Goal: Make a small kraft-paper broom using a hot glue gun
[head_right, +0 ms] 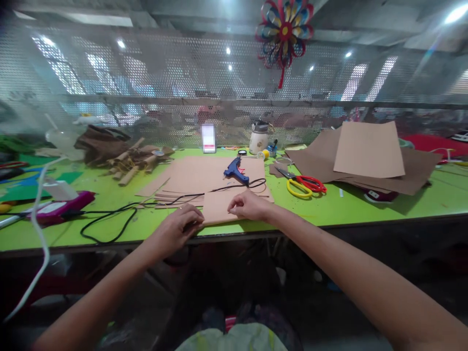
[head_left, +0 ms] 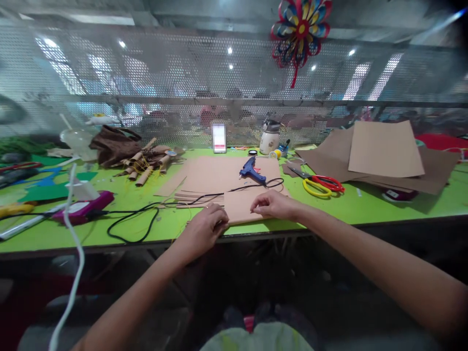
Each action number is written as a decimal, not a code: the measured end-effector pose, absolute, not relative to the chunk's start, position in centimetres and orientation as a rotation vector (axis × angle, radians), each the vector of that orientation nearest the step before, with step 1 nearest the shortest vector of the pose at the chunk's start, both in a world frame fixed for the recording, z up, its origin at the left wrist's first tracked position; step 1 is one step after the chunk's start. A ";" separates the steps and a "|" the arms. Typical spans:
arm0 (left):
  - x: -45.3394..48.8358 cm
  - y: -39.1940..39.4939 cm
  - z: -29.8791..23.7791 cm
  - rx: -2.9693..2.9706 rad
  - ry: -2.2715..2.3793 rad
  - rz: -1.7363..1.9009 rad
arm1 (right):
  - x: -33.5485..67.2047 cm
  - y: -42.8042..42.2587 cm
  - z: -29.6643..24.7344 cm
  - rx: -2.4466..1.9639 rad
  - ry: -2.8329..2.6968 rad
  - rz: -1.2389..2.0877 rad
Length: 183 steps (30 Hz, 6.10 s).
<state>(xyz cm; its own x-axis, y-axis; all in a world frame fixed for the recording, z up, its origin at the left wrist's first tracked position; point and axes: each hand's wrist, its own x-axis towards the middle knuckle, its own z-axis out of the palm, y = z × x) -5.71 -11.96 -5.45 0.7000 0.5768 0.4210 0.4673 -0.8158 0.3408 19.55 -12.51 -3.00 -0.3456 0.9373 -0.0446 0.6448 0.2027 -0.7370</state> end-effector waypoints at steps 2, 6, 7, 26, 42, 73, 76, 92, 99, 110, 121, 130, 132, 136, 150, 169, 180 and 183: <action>-5.7 -12.0 -5.4 2.696 0.848 0.765 | 19.9 -12.8 -3.5 -1.500 -2.047 0.886; -5.7 -12.0 -5.1 2.673 0.856 0.730 | 20.6 -13.6 -4.3 -1.548 -2.045 0.680; -5.7 -11.9 -5.0 2.669 0.855 0.722 | 20.8 -13.8 -4.4 -1.543 -2.055 0.625; -5.7 -12.2 -4.4 2.651 0.926 0.642 | 22.5 -16.6 -5.1 -1.084 -2.429 -0.094; -5.8 -12.7 -4.5 2.714 0.959 0.686 | 23.3 -14.3 -5.2 -1.096 -2.356 0.414; -6.0 -12.1 -5.2 2.761 0.817 0.758 | 22.9 -14.1 -5.0 -1.292 -2.307 0.445; -6.0 -11.8 -5.1 2.747 0.822 0.742 | 22.6 -14.7 -5.4 -1.273 -2.290 0.341; -5.5 -12.0 -4.5 2.855 0.978 0.610 | 21.2 -17.2 -5.1 -1.406 -2.507 -0.335; -5.7 -11.9 -4.8 2.866 0.943 0.621 | 21.0 -17.5 -5.1 -1.375 -2.629 -0.489; -5.7 -11.8 -4.9 2.833 0.870 0.699 | 21.9 -16.6 -4.4 -1.194 -2.767 -0.513; -5.7 -11.3 -5.0 2.815 0.868 0.696 | 22.5 -16.2 -5.2 -1.228 -2.589 -0.460; -5.9 -10.3 -4.1 2.718 0.846 0.544 | 23.4 -14.9 -4.8 -1.101 -2.543 -0.017; -5.9 -10.3 -4.1 2.691 0.855 0.565 | 23.5 -14.6 -4.4 -1.081 -2.545 0.080; -6.0 -10.9 -4.3 2.668 0.898 0.658 | 23.7 -13.8 -3.6 -1.068 -2.572 0.237; -5.6 -10.5 -4.1 2.730 0.956 0.540 | 23.6 -13.6 -2.4 -1.220 -2.521 0.420; -5.1 -10.6 -3.5 2.743 0.943 0.431 | 21.9 -14.0 -3.5 -1.124 -2.655 0.077; -4.9 -10.8 -3.4 2.734 0.998 0.461 | 17.4 -13.4 -2.4 -1.240 -2.635 0.330; -4.9 -11.0 -3.3 2.724 1.006 0.484 | 17.5 -13.0 -2.1 -1.255 -2.634 0.434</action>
